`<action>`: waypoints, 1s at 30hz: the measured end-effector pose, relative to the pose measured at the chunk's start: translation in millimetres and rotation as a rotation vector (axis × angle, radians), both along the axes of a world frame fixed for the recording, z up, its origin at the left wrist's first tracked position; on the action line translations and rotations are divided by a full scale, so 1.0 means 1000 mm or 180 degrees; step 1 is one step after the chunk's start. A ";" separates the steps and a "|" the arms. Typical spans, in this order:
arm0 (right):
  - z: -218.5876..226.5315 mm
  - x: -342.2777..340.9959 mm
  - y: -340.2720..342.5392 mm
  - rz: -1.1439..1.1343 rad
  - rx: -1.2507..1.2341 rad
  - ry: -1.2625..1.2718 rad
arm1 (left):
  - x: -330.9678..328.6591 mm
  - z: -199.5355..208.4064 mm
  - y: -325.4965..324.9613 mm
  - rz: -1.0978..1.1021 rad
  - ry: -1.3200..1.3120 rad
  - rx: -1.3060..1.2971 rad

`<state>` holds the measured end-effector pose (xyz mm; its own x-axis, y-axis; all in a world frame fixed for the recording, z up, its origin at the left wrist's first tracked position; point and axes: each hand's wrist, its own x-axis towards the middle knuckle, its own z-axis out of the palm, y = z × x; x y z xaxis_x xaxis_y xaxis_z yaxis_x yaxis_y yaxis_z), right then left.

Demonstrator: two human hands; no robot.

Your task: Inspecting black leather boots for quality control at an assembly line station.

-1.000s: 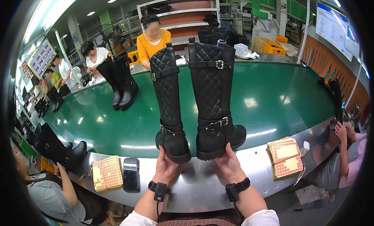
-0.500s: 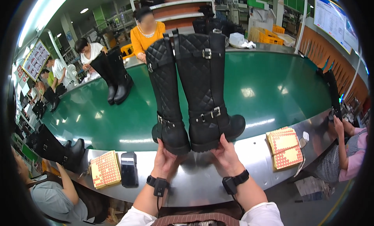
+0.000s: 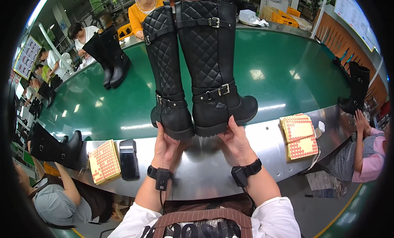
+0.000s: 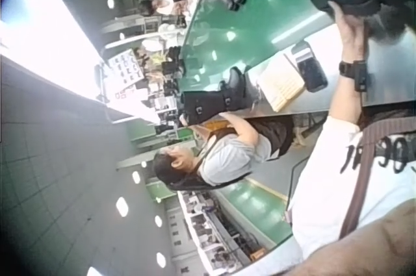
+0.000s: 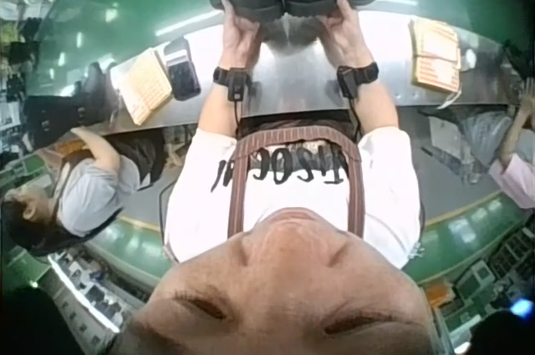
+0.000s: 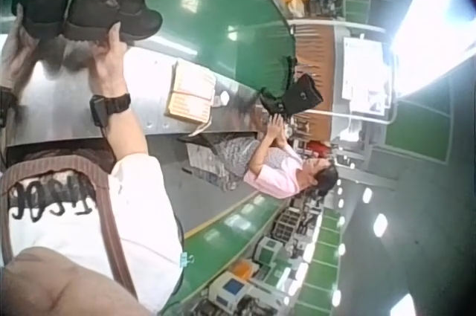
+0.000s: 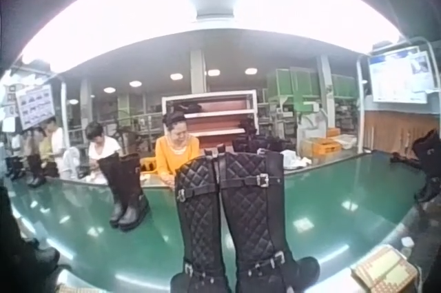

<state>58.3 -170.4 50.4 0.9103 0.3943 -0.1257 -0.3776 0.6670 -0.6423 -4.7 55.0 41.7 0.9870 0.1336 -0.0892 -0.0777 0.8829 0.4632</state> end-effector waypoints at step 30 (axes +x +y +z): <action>0.019 -0.020 -0.058 0.0984 -0.4160 -0.1445 | -0.031 0.021 -0.043 -0.0471 0.0778 -0.1285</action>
